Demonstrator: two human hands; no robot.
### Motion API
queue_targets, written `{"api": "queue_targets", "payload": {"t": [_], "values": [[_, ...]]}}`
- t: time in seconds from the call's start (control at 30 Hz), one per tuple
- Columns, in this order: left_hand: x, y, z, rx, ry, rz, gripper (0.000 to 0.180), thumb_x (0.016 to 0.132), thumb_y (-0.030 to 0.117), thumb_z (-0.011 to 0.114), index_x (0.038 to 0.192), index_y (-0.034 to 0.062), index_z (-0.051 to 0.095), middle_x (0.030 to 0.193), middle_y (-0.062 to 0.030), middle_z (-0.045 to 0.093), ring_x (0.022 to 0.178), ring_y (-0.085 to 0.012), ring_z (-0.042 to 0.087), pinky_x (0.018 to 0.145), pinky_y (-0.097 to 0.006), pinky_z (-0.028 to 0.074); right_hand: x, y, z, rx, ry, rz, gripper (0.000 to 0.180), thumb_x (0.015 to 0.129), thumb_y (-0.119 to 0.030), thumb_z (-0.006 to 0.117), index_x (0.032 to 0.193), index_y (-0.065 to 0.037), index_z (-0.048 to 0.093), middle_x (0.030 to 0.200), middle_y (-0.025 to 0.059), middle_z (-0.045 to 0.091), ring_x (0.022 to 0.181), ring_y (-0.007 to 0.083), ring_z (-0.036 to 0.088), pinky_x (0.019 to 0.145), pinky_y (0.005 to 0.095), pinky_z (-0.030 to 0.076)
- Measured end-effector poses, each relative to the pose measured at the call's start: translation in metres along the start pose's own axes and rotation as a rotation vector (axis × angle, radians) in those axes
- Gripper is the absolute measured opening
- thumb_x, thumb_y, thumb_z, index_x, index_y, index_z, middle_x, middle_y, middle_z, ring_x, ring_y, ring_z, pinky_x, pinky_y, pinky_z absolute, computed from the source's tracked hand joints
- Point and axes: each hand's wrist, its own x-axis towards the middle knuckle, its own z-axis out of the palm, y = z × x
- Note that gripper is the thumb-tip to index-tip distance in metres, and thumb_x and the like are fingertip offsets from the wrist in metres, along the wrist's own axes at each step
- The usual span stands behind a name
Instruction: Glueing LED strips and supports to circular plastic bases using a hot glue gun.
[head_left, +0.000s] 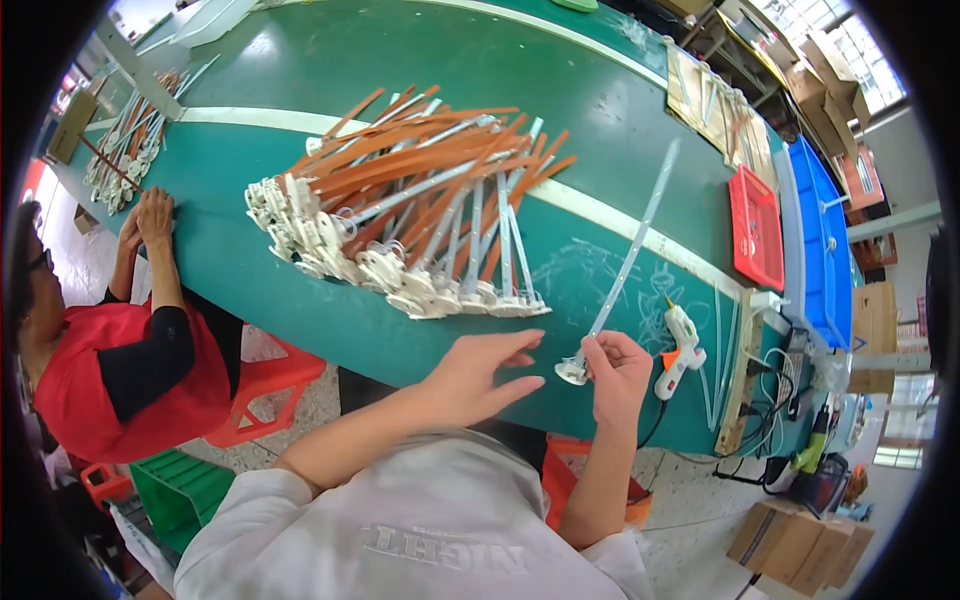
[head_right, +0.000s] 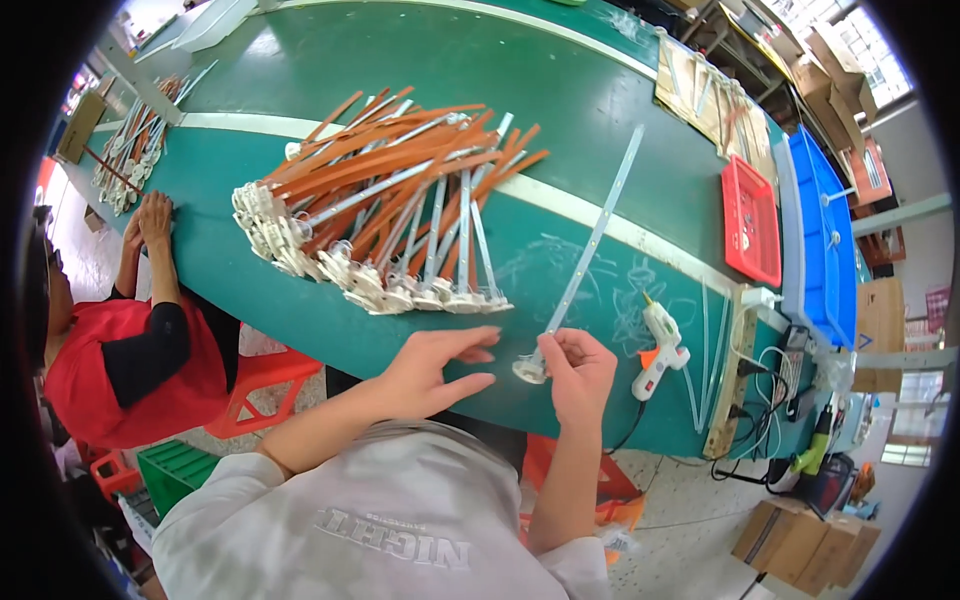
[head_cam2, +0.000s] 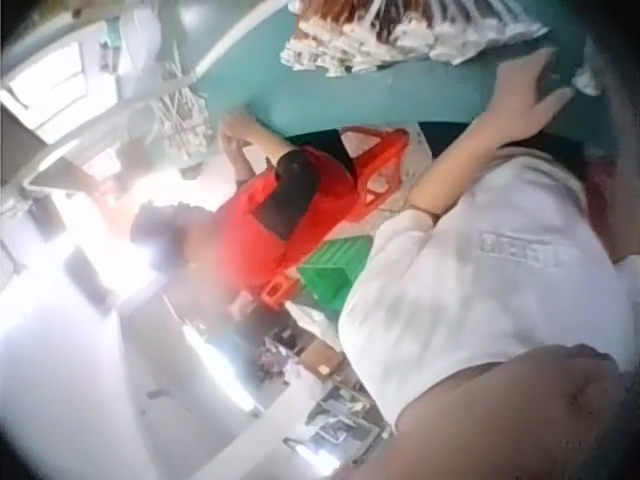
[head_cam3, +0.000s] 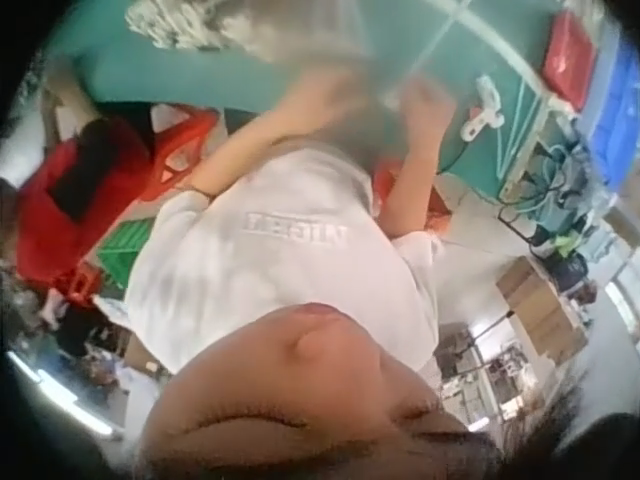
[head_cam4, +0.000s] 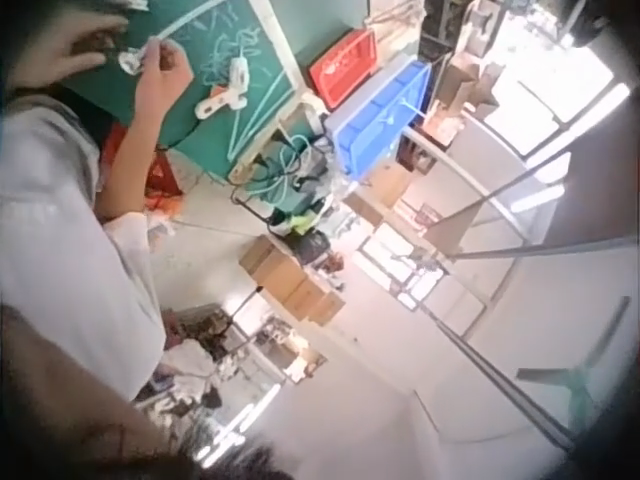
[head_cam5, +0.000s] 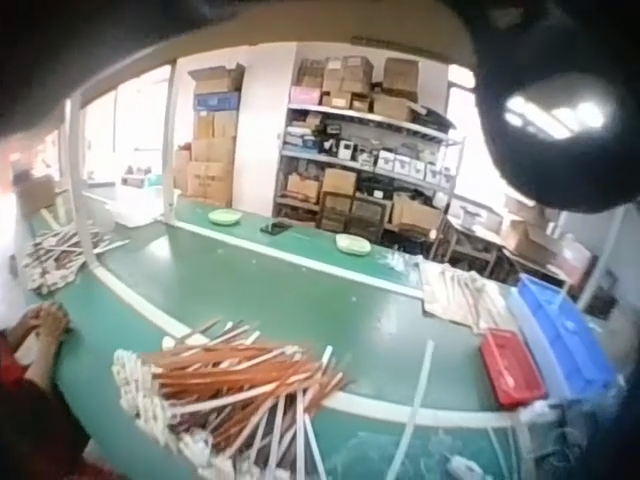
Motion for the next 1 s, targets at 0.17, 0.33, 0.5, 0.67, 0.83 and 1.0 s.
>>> {"api": "queue_targets", "payload": {"t": [0.17, 0.33, 0.5, 0.67, 0.83, 1.0], "values": [[0.028, 0.000, 0.025, -0.094, -0.238, -0.014, 0.050, 0.085, 0.011, 0.077, 0.131, 0.0029, 0.062, 0.118, -0.0167, 0.070, 0.097, -0.0282, 0.072, 0.084, -0.035, 0.056, -0.017, 0.012, -0.013, -0.069, -0.033, -0.177, 0.007, 0.085, 0.000, 0.077, 0.088, 0.003, 0.071, 0.069, -0.0008, 0.064, 0.059, 0.0038, 0.055, 0.054, 0.0186, 0.040], [0.059, 0.001, 0.025, 0.137, -0.189, 0.322, 0.024, 0.081, 0.012, 0.079, 0.103, 0.0043, 0.076, 0.092, -0.0133, 0.074, 0.083, -0.0294, 0.072, 0.074, -0.034, 0.056, -0.009, 0.038, -0.027, -0.283, -0.091, -0.467, 0.010, 0.081, 0.000, 0.078, 0.089, 0.002, 0.073, 0.069, 0.0055, 0.066, 0.058, 0.0082, 0.057, 0.054, 0.0236, 0.043], [0.063, -0.007, 0.041, 0.165, -0.213, 0.259, 0.011, 0.082, 0.010, 0.078, 0.092, 0.0051, 0.077, 0.074, -0.0095, 0.072, 0.066, -0.0253, 0.070, 0.061, -0.032, 0.054, -0.024, 0.033, -0.022, -0.556, -0.018, -0.643, 0.027, 0.073, -0.006, 0.083, 0.096, 0.000, 0.072, 0.085, 0.0082, 0.070, 0.065, 0.0143, 0.063, 0.056, 0.0258, 0.050], [0.050, -0.009, 0.048, 0.172, -0.151, 0.352, 0.010, 0.082, 0.007, 0.078, 0.092, 0.0037, 0.076, 0.075, -0.0101, 0.072, 0.066, -0.0241, 0.070, 0.060, -0.031, 0.053, -0.024, 0.051, -0.013, -0.689, 0.063, -0.785, 0.031, 0.067, -0.009, 0.082, 0.094, 0.000, 0.070, 0.085, 0.0095, 0.068, 0.069, 0.0215, 0.064, 0.057, 0.0294, 0.051], [0.039, -0.021, 0.049, 0.165, -0.144, 0.408, 0.012, 0.081, 0.005, 0.077, 0.093, 0.0025, 0.076, 0.080, -0.0116, 0.073, 0.070, -0.0260, 0.071, 0.064, -0.031, 0.056, -0.025, 0.054, -0.016, -0.732, 0.066, -0.812, 0.026, 0.066, -0.008, 0.080, 0.089, -0.001, 0.069, 0.084, 0.0096, 0.069, 0.070, 0.0233, 0.065, 0.059, 0.0298, 0.053], [0.027, -0.033, 0.048, 0.211, -0.141, 0.311, 0.024, 0.078, 0.003, 0.077, 0.102, 0.0011, 0.074, 0.094, -0.0143, 0.075, 0.085, -0.0291, 0.073, 0.075, -0.034, 0.058, -0.028, 0.056, -0.016, -0.711, 0.101, -0.803, 0.022, 0.070, -0.004, 0.079, 0.090, -0.001, 0.071, 0.090, 0.0094, 0.073, 0.070, 0.0198, 0.067, 0.063, 0.0290, 0.055]]}}
